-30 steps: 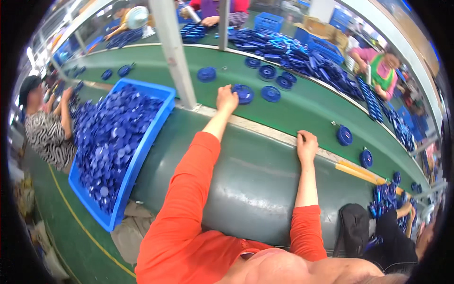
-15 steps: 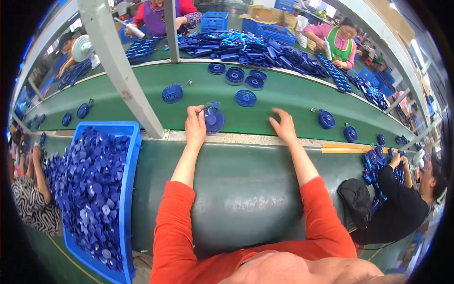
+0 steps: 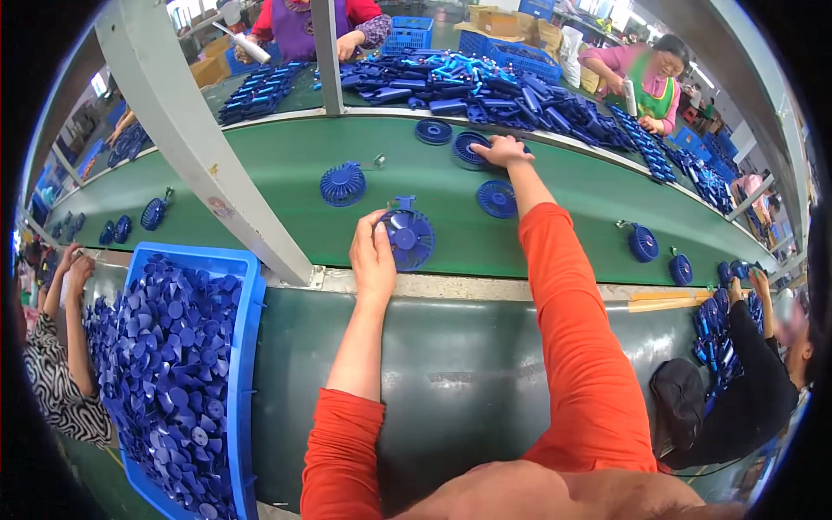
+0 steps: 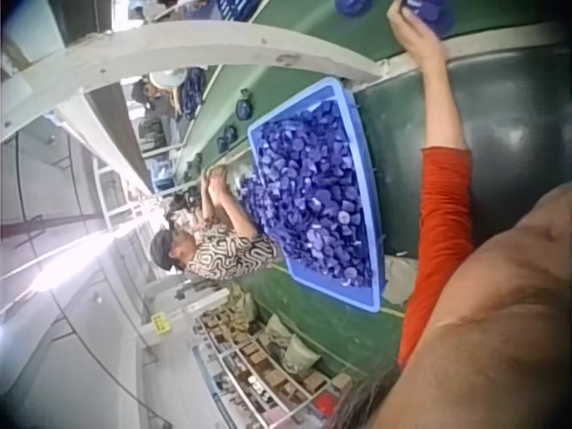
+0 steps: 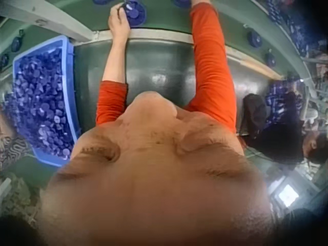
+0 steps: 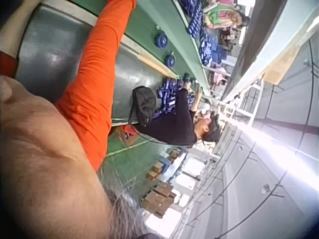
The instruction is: The person assembles small electric fans along a conveyor line by taking fan grilles and motor housings, pressing the grille pieces together around the components by hand, and setting the assembled fans on the table.
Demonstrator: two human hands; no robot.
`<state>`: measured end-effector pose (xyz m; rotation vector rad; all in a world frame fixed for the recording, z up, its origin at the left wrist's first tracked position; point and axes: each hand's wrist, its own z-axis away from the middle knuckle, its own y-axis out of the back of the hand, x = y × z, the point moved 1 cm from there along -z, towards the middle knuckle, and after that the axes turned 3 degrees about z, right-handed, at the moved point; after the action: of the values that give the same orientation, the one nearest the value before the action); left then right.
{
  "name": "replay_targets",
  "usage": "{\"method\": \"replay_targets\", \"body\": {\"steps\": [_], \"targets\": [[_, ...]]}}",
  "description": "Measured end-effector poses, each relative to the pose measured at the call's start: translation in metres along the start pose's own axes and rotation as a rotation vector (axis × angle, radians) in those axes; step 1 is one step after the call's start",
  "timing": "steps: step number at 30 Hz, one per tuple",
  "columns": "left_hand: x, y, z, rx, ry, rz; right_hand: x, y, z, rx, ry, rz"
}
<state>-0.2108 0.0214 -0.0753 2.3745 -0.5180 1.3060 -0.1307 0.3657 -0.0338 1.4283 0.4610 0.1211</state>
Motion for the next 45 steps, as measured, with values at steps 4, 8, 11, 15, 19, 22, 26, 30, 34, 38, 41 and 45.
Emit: {"method": "replay_targets", "body": {"steps": [4,8,11,15,19,22,26,30,34,38,41,45], "targets": [[0.002,-0.011,-0.005,-0.027,-0.005,0.026,0.031,-0.001,0.002,0.079,0.12,-0.03],[-0.004,-0.002,-0.005,0.013,-0.006,0.006,0.052,-0.018,0.058,0.186,0.426,-0.066],[0.0,-0.012,-0.007,0.003,0.015,0.042,0.089,-0.005,0.098,0.21,0.959,-0.213],[-0.002,-0.008,-0.005,0.001,0.013,0.054,0.08,0.029,0.153,-0.427,0.526,-0.753],[-0.002,-0.011,-0.004,0.007,-0.008,0.046,0.06,0.049,0.209,-0.502,1.003,-0.494],[-0.001,-0.009,-0.004,0.006,-0.005,0.039,0.04,0.046,0.245,-0.604,1.067,-0.501],[0.001,-0.001,-0.007,0.005,0.013,0.015,0.013,0.057,0.207,-0.682,1.079,-0.484],[-0.006,0.002,-0.006,-0.004,0.002,-0.016,-0.017,0.023,0.082,-0.204,0.785,-0.519],[0.002,-0.025,-0.006,-0.022,-0.056,0.066,0.001,-0.016,-0.023,0.329,0.46,-0.102],[-0.006,-0.005,-0.002,0.0,-0.049,0.018,-0.024,-0.052,0.002,0.329,0.269,-0.131],[-0.004,-0.016,-0.004,-0.022,-0.061,0.036,0.014,-0.048,0.006,0.414,0.494,-0.169],[-0.009,-0.01,-0.006,-0.009,-0.055,-0.016,0.049,-0.035,0.064,0.216,0.764,-0.29]]}}
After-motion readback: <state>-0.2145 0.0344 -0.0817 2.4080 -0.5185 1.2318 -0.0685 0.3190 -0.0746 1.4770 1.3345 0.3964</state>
